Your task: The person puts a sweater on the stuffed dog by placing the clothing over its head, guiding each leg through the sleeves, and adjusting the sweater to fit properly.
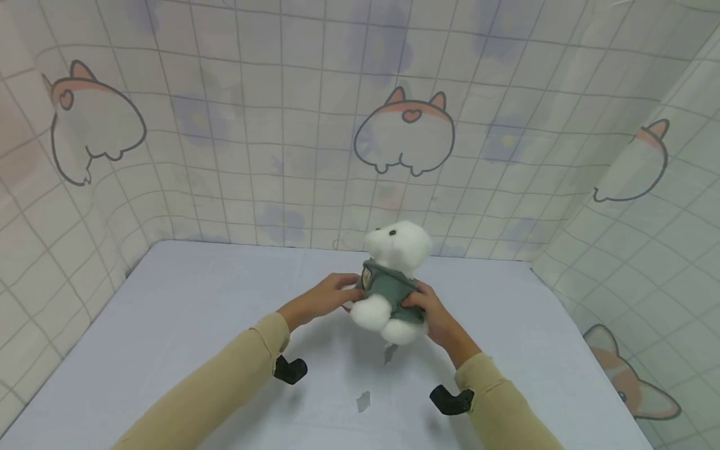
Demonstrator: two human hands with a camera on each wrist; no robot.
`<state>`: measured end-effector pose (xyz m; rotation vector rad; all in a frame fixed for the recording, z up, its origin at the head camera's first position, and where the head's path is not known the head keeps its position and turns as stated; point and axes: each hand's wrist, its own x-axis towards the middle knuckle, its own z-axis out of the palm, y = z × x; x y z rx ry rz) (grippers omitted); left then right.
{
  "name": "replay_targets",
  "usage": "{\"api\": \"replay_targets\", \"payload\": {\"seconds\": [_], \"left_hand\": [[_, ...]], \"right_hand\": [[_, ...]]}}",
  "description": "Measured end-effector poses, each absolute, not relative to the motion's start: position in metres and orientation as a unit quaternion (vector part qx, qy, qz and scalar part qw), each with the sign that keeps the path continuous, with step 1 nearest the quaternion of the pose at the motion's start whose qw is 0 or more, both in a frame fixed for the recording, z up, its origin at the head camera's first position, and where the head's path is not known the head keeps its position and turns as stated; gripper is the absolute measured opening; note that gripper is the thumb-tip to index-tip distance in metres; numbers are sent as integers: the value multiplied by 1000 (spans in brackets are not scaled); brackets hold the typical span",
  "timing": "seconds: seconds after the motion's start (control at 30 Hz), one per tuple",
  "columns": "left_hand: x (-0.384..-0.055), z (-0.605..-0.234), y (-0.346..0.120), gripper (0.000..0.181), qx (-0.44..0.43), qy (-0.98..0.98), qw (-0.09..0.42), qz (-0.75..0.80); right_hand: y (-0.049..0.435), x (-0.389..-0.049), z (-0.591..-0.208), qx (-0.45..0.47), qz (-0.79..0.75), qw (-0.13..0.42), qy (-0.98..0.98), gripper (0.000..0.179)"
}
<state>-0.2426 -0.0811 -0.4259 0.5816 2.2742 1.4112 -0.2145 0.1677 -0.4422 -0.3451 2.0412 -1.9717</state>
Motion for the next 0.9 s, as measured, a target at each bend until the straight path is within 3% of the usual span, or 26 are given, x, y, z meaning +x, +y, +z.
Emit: {"api": "replay_targets", "payload": {"seconds": [0.2,0.4,0.5,0.77,0.9], "left_hand": [[-243,-430,-79,41,193,828,130,510],[-244,-437,-75,30,148,850,-3,506],[-242,-437,-71,30,134,859,-60,490],[-236,-437,-60,31,151,860,-116,473],[-232,-439,-59,34,194,859,-125,457]], "right_hand": [[165,-218,-441,-92,-650,131,743,63],[161,-218,-436,-66,-577,46,812,52],[157,-218,-432,-47,-546,26,836,56],[142,-219,-429,-44,-577,113,808,76],[138,-217,-435,-40,-633,125,763,82]]}}
